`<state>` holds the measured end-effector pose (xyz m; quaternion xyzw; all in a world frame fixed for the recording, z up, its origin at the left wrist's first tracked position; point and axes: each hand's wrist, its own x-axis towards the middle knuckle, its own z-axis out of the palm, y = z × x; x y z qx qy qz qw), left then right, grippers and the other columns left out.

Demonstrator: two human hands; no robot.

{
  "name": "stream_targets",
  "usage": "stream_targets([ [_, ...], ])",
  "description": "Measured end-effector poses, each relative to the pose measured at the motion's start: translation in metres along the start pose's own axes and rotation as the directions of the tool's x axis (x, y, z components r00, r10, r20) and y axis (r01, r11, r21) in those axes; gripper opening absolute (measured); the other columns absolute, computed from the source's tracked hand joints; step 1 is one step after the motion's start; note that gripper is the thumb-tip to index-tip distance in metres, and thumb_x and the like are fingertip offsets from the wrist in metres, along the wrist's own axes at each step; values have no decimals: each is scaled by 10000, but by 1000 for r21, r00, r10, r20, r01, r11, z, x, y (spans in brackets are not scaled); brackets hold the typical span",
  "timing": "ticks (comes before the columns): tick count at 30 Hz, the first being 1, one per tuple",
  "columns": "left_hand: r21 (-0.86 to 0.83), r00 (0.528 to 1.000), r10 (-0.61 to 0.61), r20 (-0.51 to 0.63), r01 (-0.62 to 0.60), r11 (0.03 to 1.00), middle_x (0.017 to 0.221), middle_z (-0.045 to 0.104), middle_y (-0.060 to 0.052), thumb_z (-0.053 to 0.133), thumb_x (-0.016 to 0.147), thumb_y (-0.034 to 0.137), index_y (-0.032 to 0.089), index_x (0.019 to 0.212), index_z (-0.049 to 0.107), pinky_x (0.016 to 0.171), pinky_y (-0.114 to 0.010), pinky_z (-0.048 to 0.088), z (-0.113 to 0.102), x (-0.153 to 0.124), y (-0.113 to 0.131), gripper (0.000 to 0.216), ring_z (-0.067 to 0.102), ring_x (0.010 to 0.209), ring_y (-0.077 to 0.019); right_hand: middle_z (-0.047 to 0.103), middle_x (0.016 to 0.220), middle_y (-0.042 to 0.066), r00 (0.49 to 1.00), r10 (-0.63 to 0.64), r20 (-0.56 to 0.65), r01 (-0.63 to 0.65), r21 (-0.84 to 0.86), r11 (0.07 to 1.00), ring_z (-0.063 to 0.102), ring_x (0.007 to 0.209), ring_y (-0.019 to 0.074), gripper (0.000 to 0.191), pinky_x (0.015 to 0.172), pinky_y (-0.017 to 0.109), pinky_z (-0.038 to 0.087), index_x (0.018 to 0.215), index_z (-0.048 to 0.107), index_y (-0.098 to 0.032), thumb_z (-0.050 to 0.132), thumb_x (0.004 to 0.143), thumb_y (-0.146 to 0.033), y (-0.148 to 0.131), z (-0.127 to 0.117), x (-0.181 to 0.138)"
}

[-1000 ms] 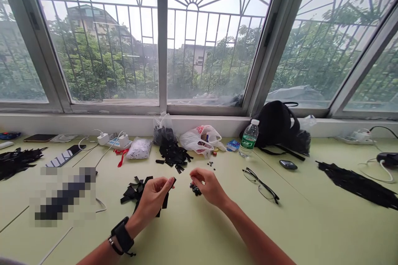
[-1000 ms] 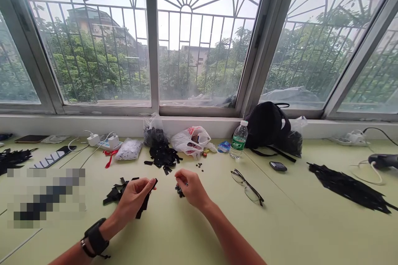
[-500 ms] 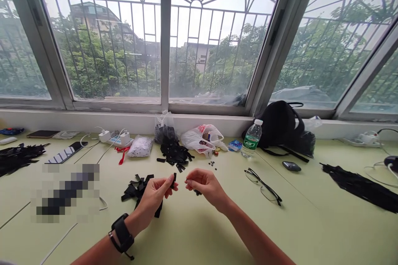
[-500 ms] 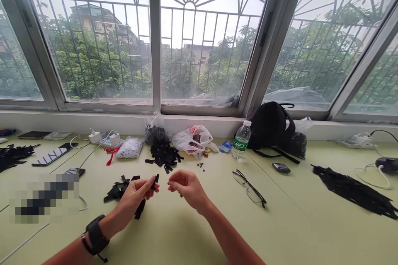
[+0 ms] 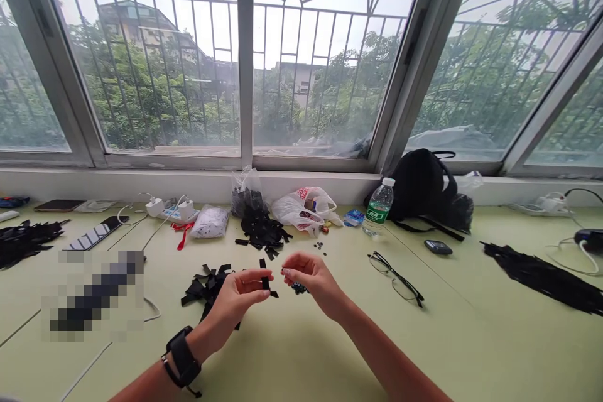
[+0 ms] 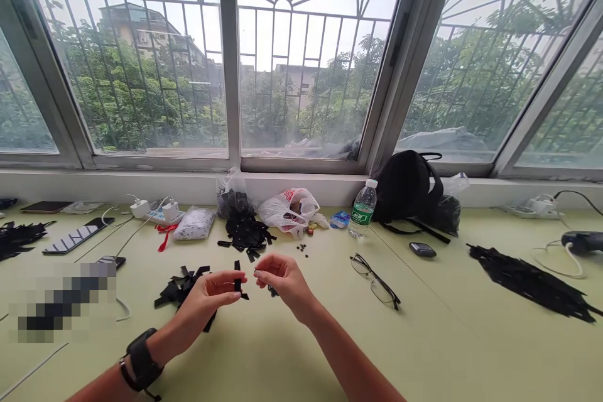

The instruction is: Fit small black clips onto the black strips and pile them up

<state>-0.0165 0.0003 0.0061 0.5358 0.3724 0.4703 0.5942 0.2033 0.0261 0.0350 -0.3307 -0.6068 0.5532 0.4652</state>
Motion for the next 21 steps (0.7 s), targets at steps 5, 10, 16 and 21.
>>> stream_targets([
  [5,-56,999,1,46,2,998,1250,747,-110,861,680,212,216,1214,758,953,-350,544,2,2,-1,544,688,1135,-283,702,788,25,1000,-7,9,7,-4,1000,624,710,151,241,690,291,505,889,735,-182,827,788,-381,1,0,1],
  [10,-2,999,19,-36,-19,1000,1128,785,-149,856,760,454,159,1106,790,969,-415,553,2,3,-4,459,728,1043,-295,683,771,27,1000,22,-18,-22,12,1000,612,709,158,285,685,295,500,884,729,-180,842,760,-410,4,-2,3],
  [16,-6,999,17,-35,-17,1000,1094,787,-144,813,807,506,171,1102,792,925,-403,553,2,4,-6,447,729,999,-284,678,789,36,999,34,-12,-34,8,999,611,723,169,322,691,304,503,896,731,-181,845,747,-443,2,-1,2],
  [21,242,975,190,-112,-159,957,1167,687,-100,757,860,484,198,932,829,885,-290,505,1,5,-7,304,631,1085,-247,668,752,18,997,0,72,0,6,1000,587,710,151,255,684,287,472,877,754,-182,840,769,-397,-1,1,0],
])
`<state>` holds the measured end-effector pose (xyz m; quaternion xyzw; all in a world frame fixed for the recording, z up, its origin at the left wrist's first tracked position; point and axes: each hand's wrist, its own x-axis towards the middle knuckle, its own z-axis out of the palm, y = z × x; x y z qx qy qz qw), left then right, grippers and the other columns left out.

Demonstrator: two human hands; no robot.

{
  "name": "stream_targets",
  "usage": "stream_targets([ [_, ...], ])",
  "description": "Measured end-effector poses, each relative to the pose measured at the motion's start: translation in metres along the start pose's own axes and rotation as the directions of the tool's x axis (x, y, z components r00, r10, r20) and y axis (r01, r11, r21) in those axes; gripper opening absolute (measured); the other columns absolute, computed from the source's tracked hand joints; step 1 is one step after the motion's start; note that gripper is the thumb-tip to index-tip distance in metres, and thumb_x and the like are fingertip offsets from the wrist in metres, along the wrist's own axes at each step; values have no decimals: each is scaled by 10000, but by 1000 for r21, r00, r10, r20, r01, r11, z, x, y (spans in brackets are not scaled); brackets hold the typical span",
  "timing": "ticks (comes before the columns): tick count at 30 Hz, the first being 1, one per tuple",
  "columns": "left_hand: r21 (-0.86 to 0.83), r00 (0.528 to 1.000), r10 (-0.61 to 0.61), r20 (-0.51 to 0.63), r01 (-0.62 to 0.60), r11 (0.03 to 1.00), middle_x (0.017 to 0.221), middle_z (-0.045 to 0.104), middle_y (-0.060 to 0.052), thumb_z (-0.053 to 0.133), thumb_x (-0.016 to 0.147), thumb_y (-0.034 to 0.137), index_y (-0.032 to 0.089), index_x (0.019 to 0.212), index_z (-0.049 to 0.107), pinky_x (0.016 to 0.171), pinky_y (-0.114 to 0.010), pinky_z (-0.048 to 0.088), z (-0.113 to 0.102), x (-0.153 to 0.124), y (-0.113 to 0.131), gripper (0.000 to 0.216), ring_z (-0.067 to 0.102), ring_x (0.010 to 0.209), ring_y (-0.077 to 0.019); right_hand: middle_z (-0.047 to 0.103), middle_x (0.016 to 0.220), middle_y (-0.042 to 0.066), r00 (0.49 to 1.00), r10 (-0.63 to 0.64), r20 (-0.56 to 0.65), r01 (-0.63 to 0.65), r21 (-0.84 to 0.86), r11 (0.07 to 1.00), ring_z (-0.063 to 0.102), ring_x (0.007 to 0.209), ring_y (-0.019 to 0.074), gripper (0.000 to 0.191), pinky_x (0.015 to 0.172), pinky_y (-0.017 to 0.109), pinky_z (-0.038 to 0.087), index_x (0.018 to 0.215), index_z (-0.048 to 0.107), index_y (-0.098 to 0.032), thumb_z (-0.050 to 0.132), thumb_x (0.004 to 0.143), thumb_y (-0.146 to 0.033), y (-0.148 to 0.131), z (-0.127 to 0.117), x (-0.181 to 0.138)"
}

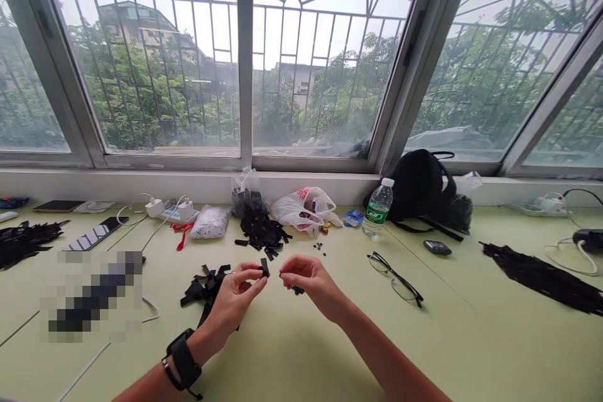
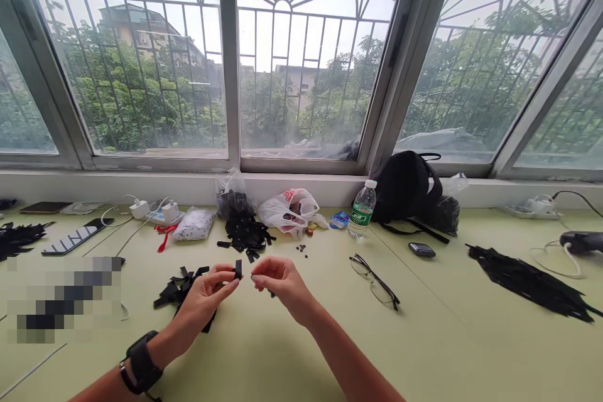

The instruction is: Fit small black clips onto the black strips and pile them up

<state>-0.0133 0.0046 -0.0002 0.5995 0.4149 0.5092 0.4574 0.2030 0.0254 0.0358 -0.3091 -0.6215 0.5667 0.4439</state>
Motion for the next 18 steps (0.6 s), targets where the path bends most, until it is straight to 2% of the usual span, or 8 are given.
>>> stream_targets([
  [3,46,999,29,-32,-28,999,1111,652,-93,750,860,479,198,915,830,822,-275,496,1,0,-3,298,619,1014,-229,666,739,11,1000,7,24,-7,2,1000,573,683,141,248,668,284,466,864,767,-182,851,760,-391,-1,2,-1],
  [6,61,999,31,-13,-30,998,1070,652,-90,736,870,472,199,900,831,824,-282,484,2,0,-4,291,619,988,-229,670,735,15,998,27,52,-28,19,999,581,681,146,279,673,296,484,862,772,-173,872,736,-401,0,5,-1],
  [12,125,998,54,-34,-50,991,1115,666,-93,744,852,447,211,803,828,876,-289,458,1,-2,3,255,600,1088,-263,677,731,28,995,51,90,-54,30,998,598,685,155,322,682,311,510,863,775,-162,886,713,-424,4,10,-2],
  [15,99,999,40,-12,-38,994,967,666,-69,721,867,473,195,775,806,790,-275,448,2,-2,9,305,596,922,-219,674,733,27,993,45,105,-47,19,999,598,684,152,318,684,308,511,872,777,-164,877,727,-429,7,10,-2],
  [18,28,997,-22,79,20,999,780,637,-40,681,883,529,176,795,796,684,-264,418,5,-4,15,381,539,760,-184,678,730,29,993,44,110,-44,-1,999,606,677,155,332,677,311,520,878,775,-164,874,727,-443,11,10,-1],
])
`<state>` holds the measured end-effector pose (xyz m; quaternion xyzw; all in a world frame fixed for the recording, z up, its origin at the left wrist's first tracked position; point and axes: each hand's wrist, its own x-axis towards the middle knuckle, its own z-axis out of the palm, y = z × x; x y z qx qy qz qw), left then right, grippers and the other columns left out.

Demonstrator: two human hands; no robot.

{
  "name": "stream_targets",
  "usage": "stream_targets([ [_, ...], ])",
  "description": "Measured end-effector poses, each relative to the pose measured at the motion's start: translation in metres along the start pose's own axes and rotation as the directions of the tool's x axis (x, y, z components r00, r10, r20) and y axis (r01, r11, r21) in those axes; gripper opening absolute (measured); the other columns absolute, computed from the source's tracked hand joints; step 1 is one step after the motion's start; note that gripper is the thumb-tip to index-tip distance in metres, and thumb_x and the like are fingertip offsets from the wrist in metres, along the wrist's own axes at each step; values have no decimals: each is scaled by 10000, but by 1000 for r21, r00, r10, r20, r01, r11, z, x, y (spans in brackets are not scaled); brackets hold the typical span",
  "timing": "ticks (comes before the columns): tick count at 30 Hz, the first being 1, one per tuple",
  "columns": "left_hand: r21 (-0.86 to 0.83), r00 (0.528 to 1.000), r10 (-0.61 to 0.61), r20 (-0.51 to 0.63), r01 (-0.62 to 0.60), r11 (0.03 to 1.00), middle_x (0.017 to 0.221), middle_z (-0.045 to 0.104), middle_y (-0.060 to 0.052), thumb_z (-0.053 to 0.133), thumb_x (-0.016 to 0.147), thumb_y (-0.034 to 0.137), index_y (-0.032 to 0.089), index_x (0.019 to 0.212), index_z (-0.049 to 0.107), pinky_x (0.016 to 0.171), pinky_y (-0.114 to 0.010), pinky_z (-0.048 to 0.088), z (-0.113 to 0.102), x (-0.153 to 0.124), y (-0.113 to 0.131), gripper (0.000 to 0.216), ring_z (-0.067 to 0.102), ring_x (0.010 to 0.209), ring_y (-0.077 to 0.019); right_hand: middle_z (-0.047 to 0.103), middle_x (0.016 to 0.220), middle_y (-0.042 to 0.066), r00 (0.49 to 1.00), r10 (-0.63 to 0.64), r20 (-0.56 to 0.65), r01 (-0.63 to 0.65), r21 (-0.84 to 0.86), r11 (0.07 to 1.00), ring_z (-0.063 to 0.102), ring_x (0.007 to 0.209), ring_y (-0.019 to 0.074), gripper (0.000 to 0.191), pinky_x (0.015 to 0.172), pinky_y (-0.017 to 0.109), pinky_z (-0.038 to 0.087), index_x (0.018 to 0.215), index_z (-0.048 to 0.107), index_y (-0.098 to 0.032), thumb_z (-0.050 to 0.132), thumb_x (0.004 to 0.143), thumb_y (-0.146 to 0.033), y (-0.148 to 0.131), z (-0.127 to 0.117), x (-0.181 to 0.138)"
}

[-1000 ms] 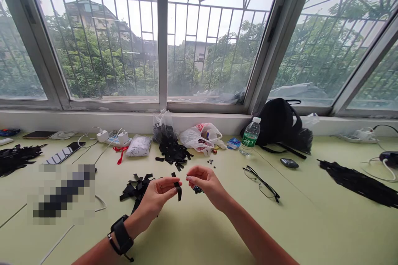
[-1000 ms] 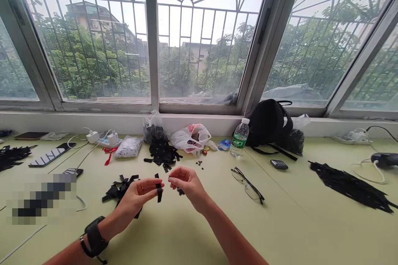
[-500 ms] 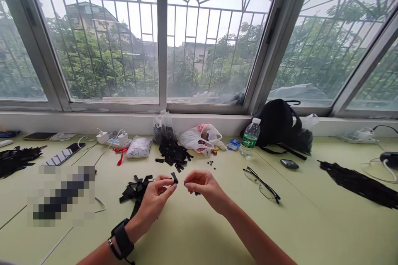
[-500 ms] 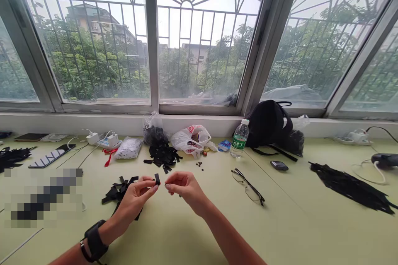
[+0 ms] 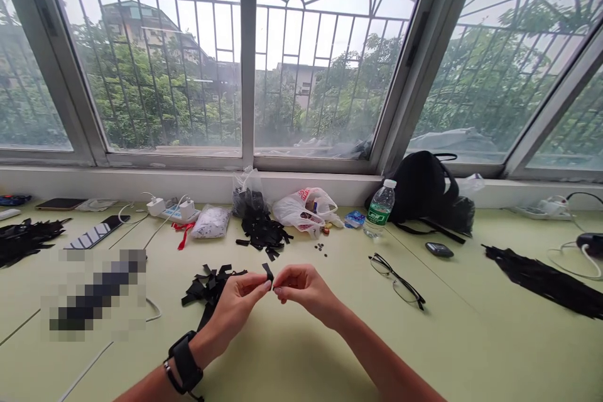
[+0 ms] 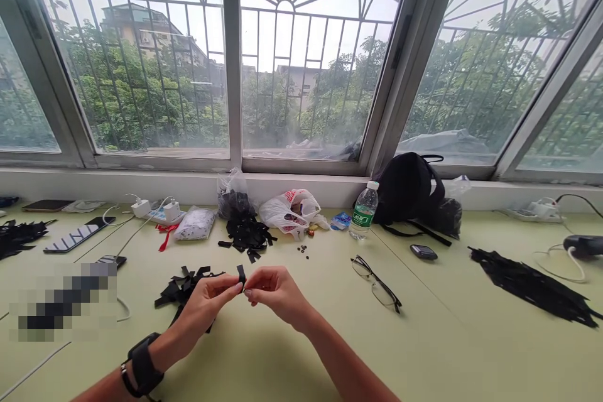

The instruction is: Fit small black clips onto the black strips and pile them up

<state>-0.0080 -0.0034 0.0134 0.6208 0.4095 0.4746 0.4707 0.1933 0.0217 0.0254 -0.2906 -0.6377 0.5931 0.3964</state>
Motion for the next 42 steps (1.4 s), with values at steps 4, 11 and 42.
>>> stream_targets([
  [4,-58,997,-51,51,54,997,720,648,-35,689,861,552,166,826,805,664,-262,408,4,-2,5,404,524,725,-179,678,713,27,1000,-16,-23,15,-14,1000,611,655,155,343,655,310,527,874,766,-160,880,719,-443,6,-1,1],
  [11,-115,993,-115,30,117,986,875,739,-61,735,794,411,187,925,827,807,-302,467,3,-6,12,276,599,848,-221,681,722,24,997,-41,-62,38,-50,998,616,662,158,297,661,317,542,846,753,-171,873,726,-414,4,-1,1],
  [42,-160,994,-83,69,93,983,913,763,-101,773,787,610,164,967,796,783,-306,513,2,1,-4,482,663,847,-226,648,869,44,971,-219,-91,71,-770,634,608,829,194,108,748,303,458,835,723,-201,625,834,-155,20,-44,2],
])
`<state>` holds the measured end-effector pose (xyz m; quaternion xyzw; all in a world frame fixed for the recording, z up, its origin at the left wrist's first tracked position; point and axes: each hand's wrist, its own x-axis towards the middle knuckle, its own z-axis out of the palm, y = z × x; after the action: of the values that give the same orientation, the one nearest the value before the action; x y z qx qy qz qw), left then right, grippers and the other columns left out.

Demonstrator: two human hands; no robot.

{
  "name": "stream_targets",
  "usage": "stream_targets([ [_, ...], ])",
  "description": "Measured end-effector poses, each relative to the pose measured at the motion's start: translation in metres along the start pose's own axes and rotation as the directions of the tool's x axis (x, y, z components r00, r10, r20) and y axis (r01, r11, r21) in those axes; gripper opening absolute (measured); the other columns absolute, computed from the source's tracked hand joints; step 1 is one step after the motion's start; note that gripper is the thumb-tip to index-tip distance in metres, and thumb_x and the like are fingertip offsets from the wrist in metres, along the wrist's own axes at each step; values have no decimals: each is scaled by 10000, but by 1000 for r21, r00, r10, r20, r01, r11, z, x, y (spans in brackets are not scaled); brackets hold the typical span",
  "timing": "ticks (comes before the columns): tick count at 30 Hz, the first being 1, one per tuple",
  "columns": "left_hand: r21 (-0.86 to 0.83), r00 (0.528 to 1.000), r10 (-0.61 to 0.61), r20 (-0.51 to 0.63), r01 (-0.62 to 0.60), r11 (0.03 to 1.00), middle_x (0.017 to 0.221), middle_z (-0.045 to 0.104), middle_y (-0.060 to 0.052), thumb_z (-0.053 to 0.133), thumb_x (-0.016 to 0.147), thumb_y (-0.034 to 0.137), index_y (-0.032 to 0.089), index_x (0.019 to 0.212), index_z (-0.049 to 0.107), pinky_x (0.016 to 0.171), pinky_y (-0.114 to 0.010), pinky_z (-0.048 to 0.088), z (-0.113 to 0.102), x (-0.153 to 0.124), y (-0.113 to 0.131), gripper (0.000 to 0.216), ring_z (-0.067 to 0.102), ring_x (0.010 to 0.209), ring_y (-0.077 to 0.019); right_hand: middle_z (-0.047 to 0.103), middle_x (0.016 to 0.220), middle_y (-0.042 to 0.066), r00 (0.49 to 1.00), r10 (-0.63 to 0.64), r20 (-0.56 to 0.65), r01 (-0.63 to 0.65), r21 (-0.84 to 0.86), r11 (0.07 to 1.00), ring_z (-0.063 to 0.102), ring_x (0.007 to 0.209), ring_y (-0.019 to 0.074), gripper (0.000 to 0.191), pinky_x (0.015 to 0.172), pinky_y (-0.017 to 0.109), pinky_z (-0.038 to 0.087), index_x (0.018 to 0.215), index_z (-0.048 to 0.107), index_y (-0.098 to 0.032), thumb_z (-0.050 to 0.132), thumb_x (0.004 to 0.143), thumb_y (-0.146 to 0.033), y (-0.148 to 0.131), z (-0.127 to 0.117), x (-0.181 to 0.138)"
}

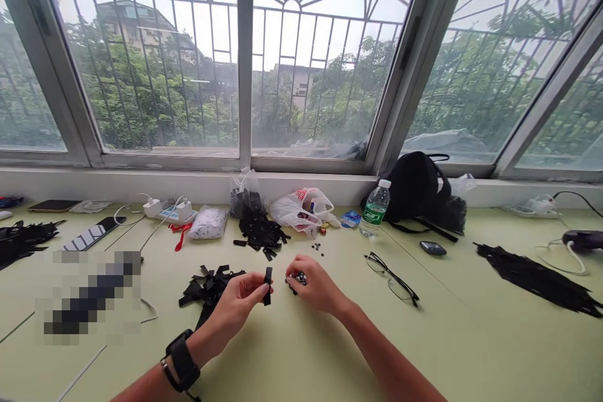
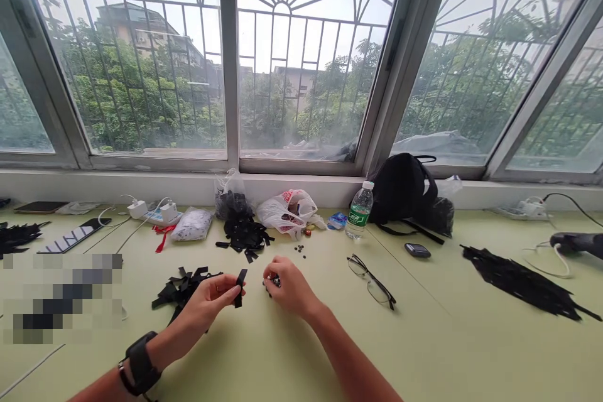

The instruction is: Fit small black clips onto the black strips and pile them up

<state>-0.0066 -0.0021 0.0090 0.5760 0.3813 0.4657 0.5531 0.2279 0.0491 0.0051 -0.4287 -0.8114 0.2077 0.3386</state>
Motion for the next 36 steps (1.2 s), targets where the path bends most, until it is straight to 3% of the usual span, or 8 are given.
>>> stream_targets([
  [10,-8,1000,12,26,-11,1000,866,738,-78,782,791,581,158,958,800,742,-291,485,2,-1,1,456,624,795,-201,658,890,49,999,28,-44,-36,-188,981,587,928,223,146,827,319,433,859,697,-203,585,879,-111,0,12,-1],
  [17,-23,999,-2,34,3,1000,870,727,-62,795,805,528,163,998,789,736,-274,470,0,2,-7,413,604,776,-173,664,880,47,998,33,-52,-42,-188,981,584,916,218,168,816,310,423,828,678,-196,571,857,-70,2,14,-2],
  [36,0,1000,0,-12,0,1000,832,721,-66,800,776,550,157,917,786,704,-278,470,3,-1,1,418,604,736,-177,627,842,30,997,64,-33,-70,-211,975,561,843,193,140,744,285,396,802,586,-194,586,803,-54,-1,14,-2],
])
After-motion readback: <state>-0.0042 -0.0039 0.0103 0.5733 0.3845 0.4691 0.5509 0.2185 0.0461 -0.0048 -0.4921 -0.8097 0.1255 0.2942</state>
